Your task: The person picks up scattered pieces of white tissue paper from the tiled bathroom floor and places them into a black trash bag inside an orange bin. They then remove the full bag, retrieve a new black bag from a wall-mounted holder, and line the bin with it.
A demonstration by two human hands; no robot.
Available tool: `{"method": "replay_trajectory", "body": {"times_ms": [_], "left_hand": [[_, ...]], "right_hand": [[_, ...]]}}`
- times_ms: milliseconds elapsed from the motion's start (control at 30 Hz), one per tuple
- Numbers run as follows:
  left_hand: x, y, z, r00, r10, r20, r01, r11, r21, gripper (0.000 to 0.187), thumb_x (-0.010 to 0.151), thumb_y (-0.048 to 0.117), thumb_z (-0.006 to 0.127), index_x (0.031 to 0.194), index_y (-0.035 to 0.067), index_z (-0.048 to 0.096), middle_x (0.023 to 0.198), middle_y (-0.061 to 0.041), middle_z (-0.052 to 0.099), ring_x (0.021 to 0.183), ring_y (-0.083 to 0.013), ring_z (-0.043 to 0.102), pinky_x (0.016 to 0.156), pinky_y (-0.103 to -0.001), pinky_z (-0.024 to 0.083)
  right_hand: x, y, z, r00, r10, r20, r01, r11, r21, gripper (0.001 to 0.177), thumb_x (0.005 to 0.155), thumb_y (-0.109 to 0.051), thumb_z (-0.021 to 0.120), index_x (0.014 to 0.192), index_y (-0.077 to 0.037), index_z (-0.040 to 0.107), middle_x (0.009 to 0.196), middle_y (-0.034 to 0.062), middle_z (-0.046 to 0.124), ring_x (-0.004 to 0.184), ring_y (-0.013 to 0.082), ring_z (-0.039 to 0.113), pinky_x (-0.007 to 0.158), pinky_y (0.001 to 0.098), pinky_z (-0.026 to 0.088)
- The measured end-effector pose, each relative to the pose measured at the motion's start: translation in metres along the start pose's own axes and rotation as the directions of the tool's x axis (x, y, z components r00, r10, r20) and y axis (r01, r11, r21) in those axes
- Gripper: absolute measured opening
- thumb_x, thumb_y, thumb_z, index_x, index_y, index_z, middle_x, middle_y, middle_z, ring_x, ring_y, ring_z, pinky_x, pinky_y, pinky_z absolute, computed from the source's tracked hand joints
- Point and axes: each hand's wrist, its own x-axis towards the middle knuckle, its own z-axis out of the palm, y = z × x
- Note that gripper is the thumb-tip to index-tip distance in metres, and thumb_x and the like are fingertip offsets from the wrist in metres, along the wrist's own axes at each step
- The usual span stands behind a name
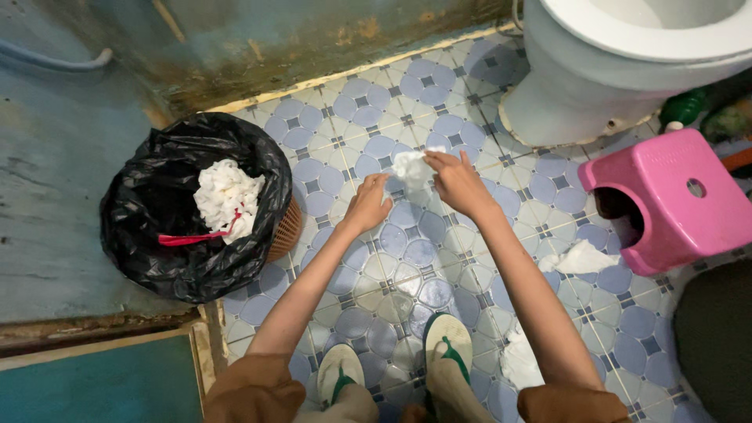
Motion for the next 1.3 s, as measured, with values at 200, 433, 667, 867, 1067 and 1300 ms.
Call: {"method": "replay_trajectory", "body": {"times_ms": [200, 433, 667, 867, 1067, 1300], "left_hand": [[-0.007, 0.038, -0.051, 0.949, 0.142, -0.282, -0.117, 0.988, 0.105, 0.067, 0.090, 0.012, 0.068, 0.150, 0.004, 0.040, 0.149, -0.025, 0.042, 0.136, -0.0471, 0.044, 0.110, -0.053, 0.041], [-0.036, 0.082, -0.166, 0.813, 0.211, -0.543, -0.119, 0.973, 0.200, 0.068, 0.092, 0.009, 0.068, 0.153, 0.000, 0.039, 0.152, -0.026, 0.041, 0.140, -0.0460, 0.043, 0.117, -0.051, 0.037], [-0.112, 0.059, -0.265, 0.656, 0.146, -0.741, 0.042, 0.973, 0.229, 0.066, 0.098, 0.009, 0.068, 0.157, 0.003, 0.038, 0.157, -0.025, 0.040, 0.146, -0.0441, 0.041, 0.123, -0.049, 0.034], [-0.185, 0.013, -0.299, 0.595, 0.015, -0.803, 0.237, 0.952, 0.193, 0.065, 0.100, 0.009, 0.067, 0.157, 0.002, 0.037, 0.157, -0.025, 0.040, 0.145, -0.0441, 0.041, 0.122, -0.048, 0.034], [-0.223, -0.008, -0.297, 0.564, -0.058, -0.824, 0.323, 0.934, 0.154, 0.064, 0.098, 0.007, 0.065, 0.156, 0.003, 0.038, 0.156, -0.025, 0.039, 0.144, -0.0450, 0.040, 0.120, -0.049, 0.034], [-0.240, -0.003, -0.302, 0.546, -0.091, -0.833, 0.393, 0.906, 0.159, 0.064, 0.095, 0.007, 0.067, 0.154, 0.005, 0.042, 0.155, -0.024, 0.039, 0.143, -0.0444, 0.040, 0.120, -0.050, 0.034]], "right_hand": [[0.030, -0.041, -0.054, 0.978, -0.130, -0.163, 0.139, 0.989, 0.046, 0.051, 0.091, -0.001, 0.062, 0.141, -0.002, 0.056, 0.149, 0.0153, 0.055, 0.132, 0.0368, 0.054, 0.116, 0.0565, 0.036], [0.072, -0.123, -0.103, 0.890, -0.308, -0.337, 0.355, 0.931, 0.086, 0.056, 0.092, 0.004, 0.063, 0.146, -0.001, 0.050, 0.154, 0.0164, 0.050, 0.135, 0.0393, 0.054, 0.111, 0.0453, 0.048], [0.116, -0.212, -0.111, 0.801, -0.503, -0.325, 0.564, 0.816, 0.127, 0.063, 0.095, 0.005, 0.062, 0.154, -0.003, 0.041, 0.163, 0.0129, 0.040, 0.142, 0.0389, 0.051, 0.113, 0.0449, 0.049], [0.152, -0.269, -0.077, 0.731, -0.600, -0.327, 0.678, 0.692, 0.248, 0.068, 0.096, 0.004, 0.060, 0.159, -0.003, 0.036, 0.167, 0.0115, 0.033, 0.146, 0.0391, 0.048, 0.113, 0.0448, 0.050], [0.168, -0.296, -0.017, 0.709, -0.656, -0.259, 0.701, 0.619, 0.354, 0.062, 0.097, -0.003, 0.064, 0.155, -0.004, 0.040, 0.168, 0.0196, 0.025, 0.143, 0.0455, 0.045, 0.111, 0.0466, 0.047], [0.177, -0.300, 0.009, 0.780, -0.603, -0.164, 0.601, 0.651, 0.464, 0.050, 0.099, -0.007, 0.063, 0.147, -0.006, 0.051, 0.168, 0.0228, 0.023, 0.138, 0.0435, 0.052, 0.110, 0.0459, 0.048]]}}
